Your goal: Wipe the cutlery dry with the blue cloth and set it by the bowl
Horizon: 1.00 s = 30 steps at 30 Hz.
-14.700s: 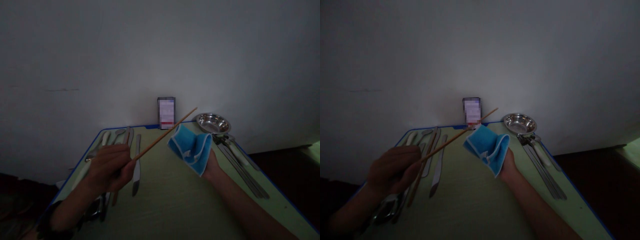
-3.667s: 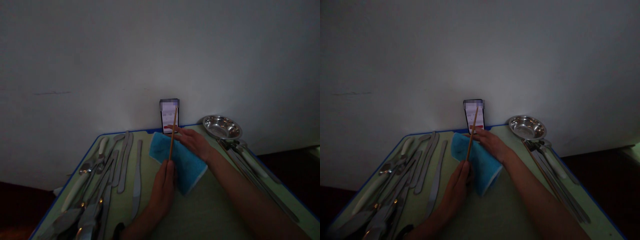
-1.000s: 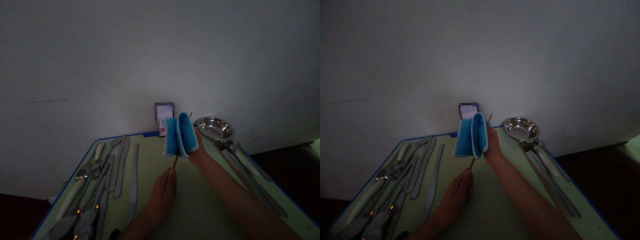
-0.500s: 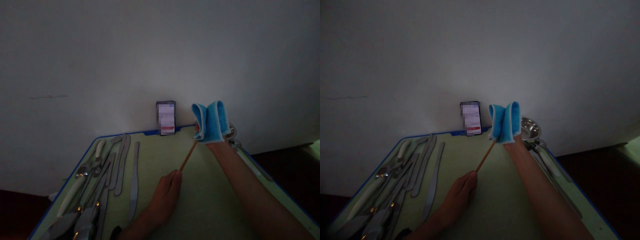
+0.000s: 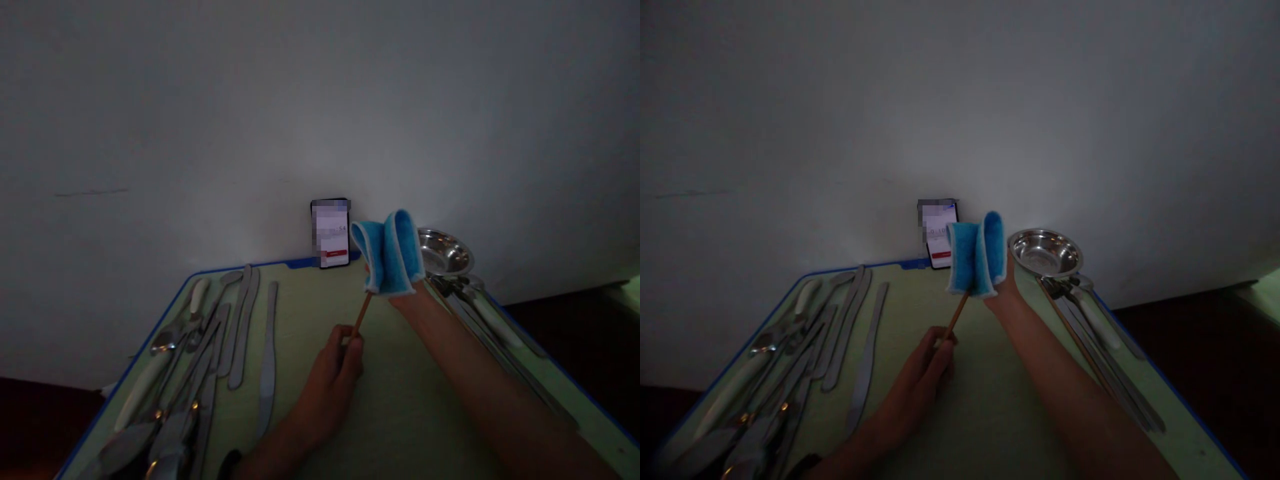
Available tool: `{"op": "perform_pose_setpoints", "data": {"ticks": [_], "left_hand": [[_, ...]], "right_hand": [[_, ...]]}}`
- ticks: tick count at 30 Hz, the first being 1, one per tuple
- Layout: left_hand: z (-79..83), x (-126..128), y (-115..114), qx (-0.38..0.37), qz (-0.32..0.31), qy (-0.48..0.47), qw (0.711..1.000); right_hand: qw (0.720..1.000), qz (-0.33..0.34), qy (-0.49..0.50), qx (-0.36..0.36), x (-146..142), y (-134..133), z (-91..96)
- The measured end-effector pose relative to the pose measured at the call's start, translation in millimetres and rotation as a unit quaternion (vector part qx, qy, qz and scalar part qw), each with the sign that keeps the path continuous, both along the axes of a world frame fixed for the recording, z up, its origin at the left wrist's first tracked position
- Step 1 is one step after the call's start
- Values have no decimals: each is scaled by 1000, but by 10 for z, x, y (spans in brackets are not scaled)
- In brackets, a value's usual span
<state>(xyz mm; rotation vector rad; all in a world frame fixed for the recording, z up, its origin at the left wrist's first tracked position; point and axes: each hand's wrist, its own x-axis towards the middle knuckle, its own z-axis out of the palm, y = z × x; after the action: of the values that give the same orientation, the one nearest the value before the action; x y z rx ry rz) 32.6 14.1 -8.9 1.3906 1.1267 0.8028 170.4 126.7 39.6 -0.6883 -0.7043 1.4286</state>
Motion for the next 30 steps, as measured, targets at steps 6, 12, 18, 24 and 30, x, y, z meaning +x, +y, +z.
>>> {"op": "perform_pose_setpoints", "data": {"ticks": [6, 12, 18, 24, 30], "left_hand": [[-1, -20, -22, 34, -28, 61, 997], [2, -61, 0, 11, -61, 51, 997], [15, -54, -23, 12, -54, 47, 997], [24, -43, -24, 0, -51, 19, 999], [-19, -21, -19, 17, -56, 6, 998]], "right_hand": [[996, -9, 81, -40, 97, -59, 187], [992, 25, 104, -71, 70, -24, 206], [995, -4, 85, -46, 86, -29, 233], [995, 6, 84, -54, 20, -46, 175], [992, 40, 96, -66, -33, -52, 92]]}}
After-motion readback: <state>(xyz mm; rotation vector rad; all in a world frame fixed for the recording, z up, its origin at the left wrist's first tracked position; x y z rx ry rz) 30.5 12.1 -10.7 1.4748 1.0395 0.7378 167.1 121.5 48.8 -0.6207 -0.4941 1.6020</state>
